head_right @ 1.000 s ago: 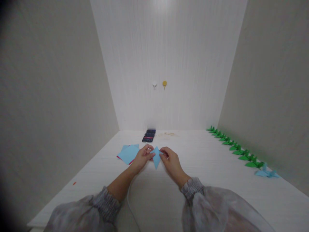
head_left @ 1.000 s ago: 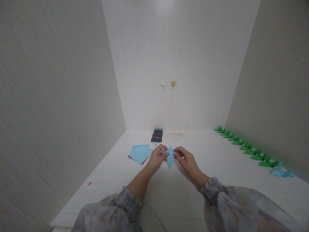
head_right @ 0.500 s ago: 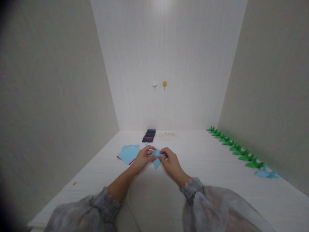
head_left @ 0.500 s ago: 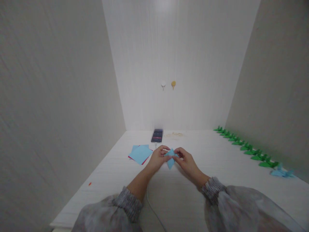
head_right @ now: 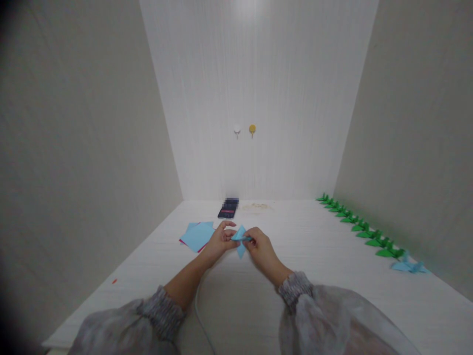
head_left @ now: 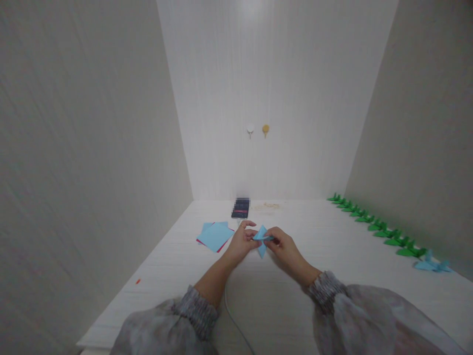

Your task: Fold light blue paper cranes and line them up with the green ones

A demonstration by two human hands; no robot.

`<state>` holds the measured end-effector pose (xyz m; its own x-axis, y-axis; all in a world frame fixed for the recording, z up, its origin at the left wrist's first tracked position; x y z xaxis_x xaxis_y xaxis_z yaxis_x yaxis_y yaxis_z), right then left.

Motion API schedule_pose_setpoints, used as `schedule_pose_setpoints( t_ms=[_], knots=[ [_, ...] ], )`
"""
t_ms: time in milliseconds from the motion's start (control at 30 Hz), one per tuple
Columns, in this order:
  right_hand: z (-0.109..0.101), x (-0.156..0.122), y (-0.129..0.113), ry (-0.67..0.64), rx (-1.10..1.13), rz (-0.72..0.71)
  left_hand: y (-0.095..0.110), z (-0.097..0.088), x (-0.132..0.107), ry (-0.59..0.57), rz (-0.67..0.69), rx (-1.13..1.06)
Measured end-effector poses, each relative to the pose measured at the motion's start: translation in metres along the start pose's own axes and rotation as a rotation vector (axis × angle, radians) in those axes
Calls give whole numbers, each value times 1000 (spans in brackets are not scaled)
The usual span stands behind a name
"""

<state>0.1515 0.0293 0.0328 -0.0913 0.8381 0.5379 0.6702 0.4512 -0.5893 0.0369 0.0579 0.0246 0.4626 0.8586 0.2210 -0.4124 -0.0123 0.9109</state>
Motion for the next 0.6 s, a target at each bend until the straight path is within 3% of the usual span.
schedule_pose_setpoints(
  t_ms=[200, 400, 600],
  knots=[
    [3, -1, 5, -6, 41, -6, -1, 2, -3, -79, 6, 56],
    [6, -1, 2, -48, 12, -45, 0, -2, -1, -19, 93, 168],
    [-2, 1, -1, -18, 52, -73, -1, -3, 3, 26, 35, 49]
  ],
)
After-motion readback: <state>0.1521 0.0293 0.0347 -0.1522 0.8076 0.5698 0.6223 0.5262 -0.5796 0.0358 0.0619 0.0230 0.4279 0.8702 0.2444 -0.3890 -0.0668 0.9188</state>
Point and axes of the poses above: each hand's wrist, its own x-axis towards the middle knuckle, its own z-axis out of the palm, y = z × x, the point moved 6 cm from there along x, towards the middle knuckle, and after that the axes turned 12 degrees about -x, right-handed, at the moved point
